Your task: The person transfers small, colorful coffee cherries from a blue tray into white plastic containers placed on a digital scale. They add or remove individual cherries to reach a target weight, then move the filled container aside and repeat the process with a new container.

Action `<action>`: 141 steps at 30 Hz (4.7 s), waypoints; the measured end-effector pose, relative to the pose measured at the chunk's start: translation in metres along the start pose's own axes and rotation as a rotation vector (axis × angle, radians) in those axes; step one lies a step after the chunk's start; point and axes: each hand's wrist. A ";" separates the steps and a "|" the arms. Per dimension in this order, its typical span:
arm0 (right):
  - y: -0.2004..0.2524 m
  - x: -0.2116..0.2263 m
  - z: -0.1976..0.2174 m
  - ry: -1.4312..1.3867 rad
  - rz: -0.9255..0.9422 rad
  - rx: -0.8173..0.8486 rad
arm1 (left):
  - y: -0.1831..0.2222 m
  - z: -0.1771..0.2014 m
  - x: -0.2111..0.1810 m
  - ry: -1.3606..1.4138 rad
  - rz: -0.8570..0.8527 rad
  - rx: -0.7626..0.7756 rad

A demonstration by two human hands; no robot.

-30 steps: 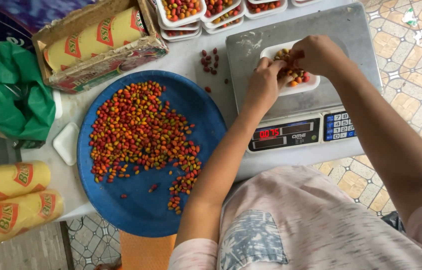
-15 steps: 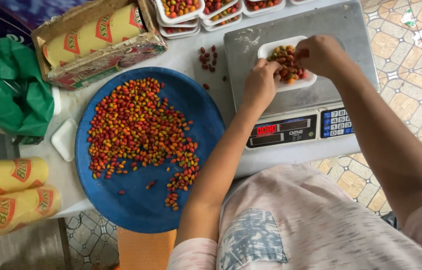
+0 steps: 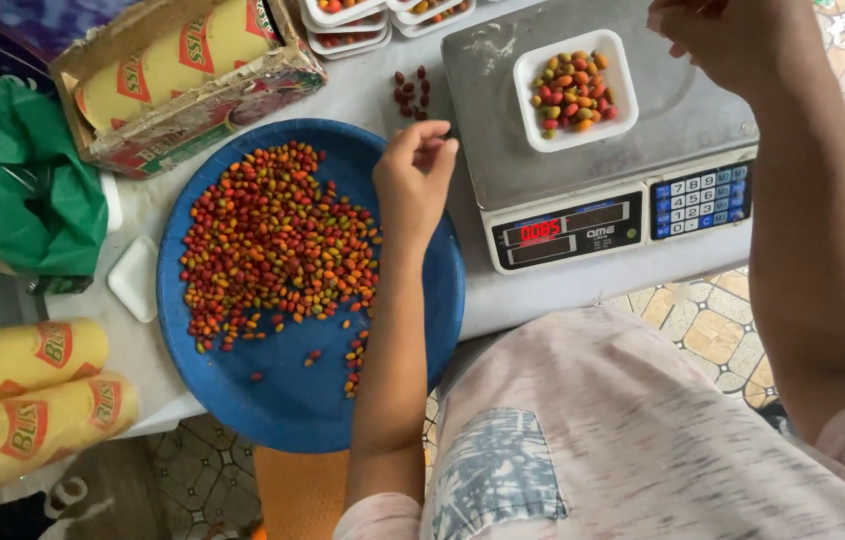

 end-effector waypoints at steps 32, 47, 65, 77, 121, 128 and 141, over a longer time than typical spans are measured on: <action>0.126 0.074 -0.325 0.155 -0.206 0.621 | 0.169 0.126 0.136 -0.576 1.020 0.672; 0.115 0.110 -0.370 0.392 -0.179 0.797 | 0.142 0.086 0.070 -0.388 0.618 0.765; 0.134 0.052 -0.418 -0.216 -0.432 0.655 | 0.171 0.057 0.125 -0.176 0.619 0.627; 0.119 0.053 -0.408 -1.149 -1.355 0.065 | 0.141 0.071 0.090 0.116 0.807 0.539; 0.119 0.076 -0.391 -0.627 -0.625 0.433 | 0.150 0.059 0.165 1.918 1.063 0.274; 0.102 0.109 -0.345 -1.157 -1.112 0.302 | 0.148 0.047 0.168 1.868 1.172 0.152; 0.067 0.103 -0.256 -1.560 -1.114 0.227 | 0.131 0.020 0.149 1.898 1.089 0.283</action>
Point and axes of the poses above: each hand's wrist, its own y-axis away from the middle knuckle, its own z-axis out of the back of the hand, x = y × z, and after that the axes turned 14 degrees about -y, right-handed
